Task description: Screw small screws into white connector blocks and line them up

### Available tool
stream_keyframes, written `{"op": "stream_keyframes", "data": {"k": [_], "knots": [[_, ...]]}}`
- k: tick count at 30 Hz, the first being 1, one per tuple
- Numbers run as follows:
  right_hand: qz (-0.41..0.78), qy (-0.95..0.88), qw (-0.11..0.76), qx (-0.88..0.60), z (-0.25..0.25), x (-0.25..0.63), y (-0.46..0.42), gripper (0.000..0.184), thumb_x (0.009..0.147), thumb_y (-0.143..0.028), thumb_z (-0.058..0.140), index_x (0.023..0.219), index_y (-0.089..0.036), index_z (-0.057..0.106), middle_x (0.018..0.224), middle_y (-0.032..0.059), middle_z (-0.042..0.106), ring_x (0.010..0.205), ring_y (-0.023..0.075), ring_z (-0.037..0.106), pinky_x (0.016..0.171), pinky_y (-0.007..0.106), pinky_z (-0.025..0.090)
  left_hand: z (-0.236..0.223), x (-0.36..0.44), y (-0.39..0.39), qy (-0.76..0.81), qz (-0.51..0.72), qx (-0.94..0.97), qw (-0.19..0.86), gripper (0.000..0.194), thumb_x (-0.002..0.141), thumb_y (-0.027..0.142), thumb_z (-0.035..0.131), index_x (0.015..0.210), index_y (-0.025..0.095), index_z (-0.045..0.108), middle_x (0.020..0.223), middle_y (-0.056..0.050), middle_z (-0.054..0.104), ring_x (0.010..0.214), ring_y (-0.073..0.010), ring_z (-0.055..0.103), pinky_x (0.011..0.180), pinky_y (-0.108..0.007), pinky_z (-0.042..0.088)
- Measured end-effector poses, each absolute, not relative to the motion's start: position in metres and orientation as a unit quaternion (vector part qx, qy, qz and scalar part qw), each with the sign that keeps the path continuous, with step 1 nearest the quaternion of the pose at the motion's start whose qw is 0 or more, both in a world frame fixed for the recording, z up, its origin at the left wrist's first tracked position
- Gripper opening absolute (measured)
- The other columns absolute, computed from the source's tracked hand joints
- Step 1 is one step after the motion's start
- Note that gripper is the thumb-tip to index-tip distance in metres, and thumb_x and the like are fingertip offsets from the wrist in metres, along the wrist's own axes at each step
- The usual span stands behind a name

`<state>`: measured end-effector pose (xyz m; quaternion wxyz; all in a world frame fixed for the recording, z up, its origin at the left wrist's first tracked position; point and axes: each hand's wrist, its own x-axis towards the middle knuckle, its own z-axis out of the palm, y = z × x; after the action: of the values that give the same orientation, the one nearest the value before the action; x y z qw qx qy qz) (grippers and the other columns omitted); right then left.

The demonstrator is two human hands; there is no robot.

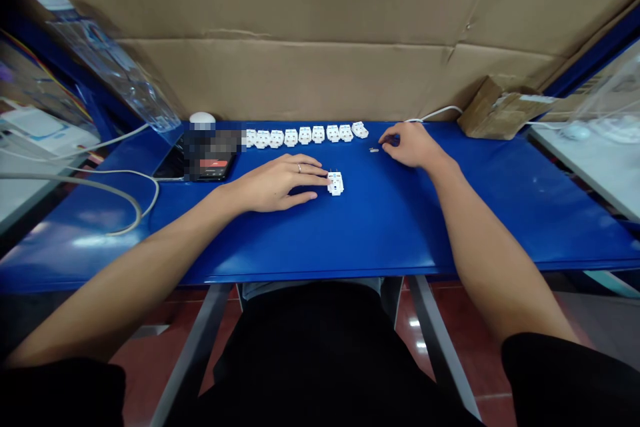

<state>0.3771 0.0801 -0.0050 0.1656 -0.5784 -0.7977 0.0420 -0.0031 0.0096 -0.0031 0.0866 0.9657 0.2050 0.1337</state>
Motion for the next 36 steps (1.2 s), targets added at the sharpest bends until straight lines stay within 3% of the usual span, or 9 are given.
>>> {"op": "stream_keyframes", "data": {"k": [10,24,27,32,36], "knots": [[0.069,-0.821,0.153,-0.547,-0.002,0.368,0.076,0.02,0.097,-0.041,0.073,0.101,-0.03,0.089,0.111,0.0063,0.088,0.1,0.0313,0.081,0.1,0.05,0.064,-0.002,-0.002,0.008,0.207,0.135,0.965,0.091,0.039,0.116,0.035,0.064,0.153,0.028,0.074,0.156,-0.009,0.075,0.152,-0.0311,0.061,0.119,-0.05,0.052],[0.075,-0.834,0.137,-0.53,0.0,0.361,0.073,0.02,0.096,-0.037,0.068,0.099,-0.028,0.086,0.107,0.0086,0.087,0.093,0.0324,0.08,0.09,0.051,0.063,-0.003,-0.004,0.009,0.197,0.134,0.967,0.094,0.04,0.116,0.032,0.064,0.155,0.027,0.073,0.156,-0.01,0.074,0.15,-0.0312,0.063,0.121,-0.051,0.053],[0.074,-0.833,0.138,-0.531,0.0,0.363,0.074,0.019,0.095,-0.037,0.069,0.1,-0.029,0.086,0.108,0.0082,0.087,0.095,0.0329,0.081,0.092,0.051,0.063,-0.004,-0.004,0.01,0.191,0.136,0.967,0.094,0.04,0.116,0.032,0.063,0.155,0.028,0.072,0.155,-0.009,0.075,0.149,-0.0312,0.064,0.12,-0.051,0.054],[0.054,-0.823,0.18,-0.535,-0.004,0.366,0.077,0.032,0.096,-0.036,0.071,0.123,-0.028,0.086,0.12,0.0106,0.087,0.107,0.0356,0.081,0.102,0.054,0.063,-0.004,-0.005,0.011,0.186,0.141,0.968,0.093,0.039,0.117,0.033,0.064,0.154,0.028,0.073,0.154,-0.009,0.076,0.148,-0.0315,0.065,0.119,-0.051,0.055],[0.054,-0.848,0.162,-0.502,-0.009,0.364,0.08,0.028,0.1,-0.038,0.068,0.117,-0.029,0.088,0.125,0.0107,0.086,0.111,0.0355,0.08,0.104,0.054,0.063,-0.003,-0.004,0.01,0.188,0.133,0.969,0.089,0.039,0.117,0.032,0.064,0.154,0.026,0.073,0.154,-0.009,0.075,0.147,-0.0322,0.065,0.118,-0.051,0.055]]}}
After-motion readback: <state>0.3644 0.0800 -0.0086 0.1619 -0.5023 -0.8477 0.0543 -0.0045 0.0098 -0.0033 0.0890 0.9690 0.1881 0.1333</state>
